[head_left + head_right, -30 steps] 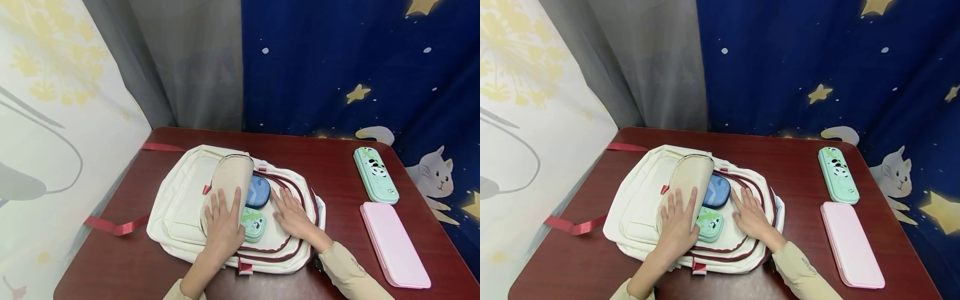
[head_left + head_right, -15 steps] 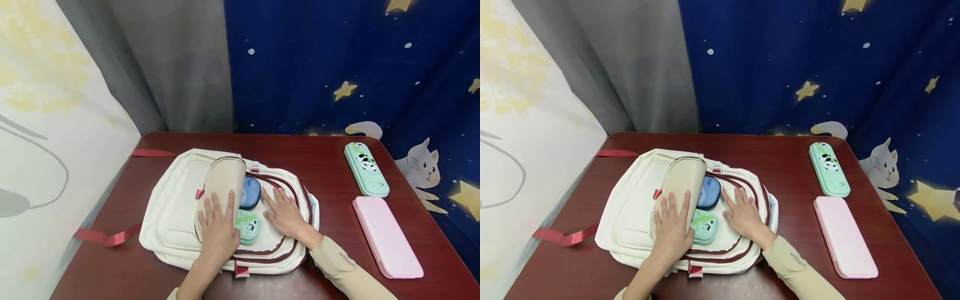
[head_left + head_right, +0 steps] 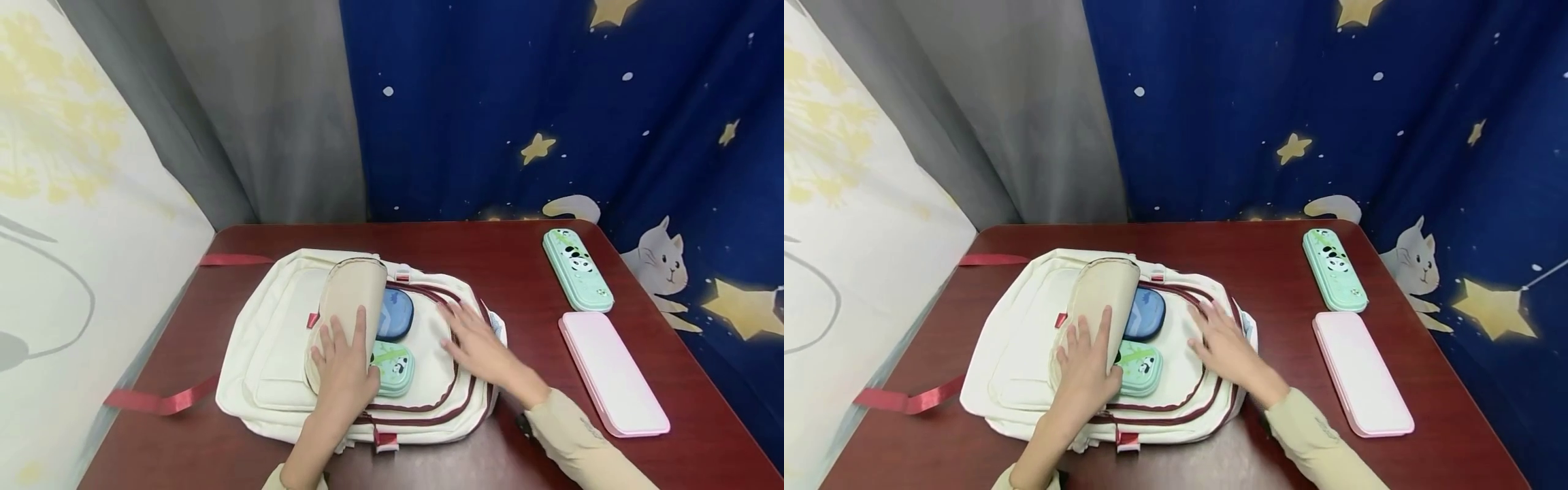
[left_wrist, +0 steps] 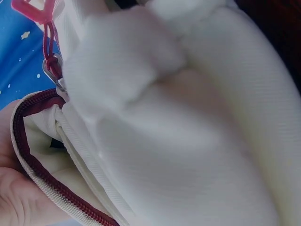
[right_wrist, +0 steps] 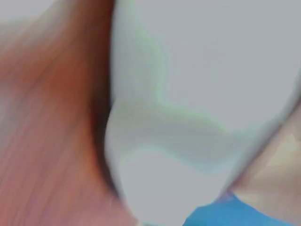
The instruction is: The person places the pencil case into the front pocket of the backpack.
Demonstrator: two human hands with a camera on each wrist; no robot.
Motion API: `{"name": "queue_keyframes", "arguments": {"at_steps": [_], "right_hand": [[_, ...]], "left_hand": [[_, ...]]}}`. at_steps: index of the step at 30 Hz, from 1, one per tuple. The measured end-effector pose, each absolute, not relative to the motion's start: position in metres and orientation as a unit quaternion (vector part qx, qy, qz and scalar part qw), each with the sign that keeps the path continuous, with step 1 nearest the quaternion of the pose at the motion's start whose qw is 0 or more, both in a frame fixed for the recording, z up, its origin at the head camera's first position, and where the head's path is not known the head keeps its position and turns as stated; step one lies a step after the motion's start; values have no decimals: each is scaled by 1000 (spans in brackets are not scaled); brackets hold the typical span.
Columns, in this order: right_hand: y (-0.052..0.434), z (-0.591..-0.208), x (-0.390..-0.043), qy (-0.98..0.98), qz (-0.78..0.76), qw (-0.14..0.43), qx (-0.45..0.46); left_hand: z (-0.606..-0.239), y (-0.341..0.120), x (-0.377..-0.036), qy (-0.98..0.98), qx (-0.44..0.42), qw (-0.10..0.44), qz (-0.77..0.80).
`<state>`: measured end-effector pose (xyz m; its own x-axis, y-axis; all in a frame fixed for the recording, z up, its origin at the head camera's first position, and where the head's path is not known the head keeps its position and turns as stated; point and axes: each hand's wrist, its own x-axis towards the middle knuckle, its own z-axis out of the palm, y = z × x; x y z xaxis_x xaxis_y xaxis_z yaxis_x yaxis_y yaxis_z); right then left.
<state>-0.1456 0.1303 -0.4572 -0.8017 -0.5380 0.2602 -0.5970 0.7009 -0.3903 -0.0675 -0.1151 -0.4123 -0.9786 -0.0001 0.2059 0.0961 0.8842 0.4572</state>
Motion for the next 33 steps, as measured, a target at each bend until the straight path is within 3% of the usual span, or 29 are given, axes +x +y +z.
{"name": "queue_keyframes", "arguments": {"at_steps": [8, 11, 14, 17, 23, 33], "right_hand": [[232, -436, -125, -943, 226, 152, 193], [270, -439, -104, -964, 214, 125, 93], [297, -447, -81, -980, 192, 60, -1], [312, -459, -64, -983, 177, 15, -46], [322, -476, -47, -985, 166, 2, -50], [331, -476, -48, -985, 169, -16, -31]], "left_hand": [[-409, -113, -72, -970, -15, 99, -222], [-408, -112, -73, -971, -13, 96, -218], [-407, -112, -73, -972, -12, 93, -217], [-406, -112, -74, -972, -11, 91, -216], [-408, -112, -74, -973, -10, 86, -216], [-411, -112, -73, -970, -12, 82, -227]]}}
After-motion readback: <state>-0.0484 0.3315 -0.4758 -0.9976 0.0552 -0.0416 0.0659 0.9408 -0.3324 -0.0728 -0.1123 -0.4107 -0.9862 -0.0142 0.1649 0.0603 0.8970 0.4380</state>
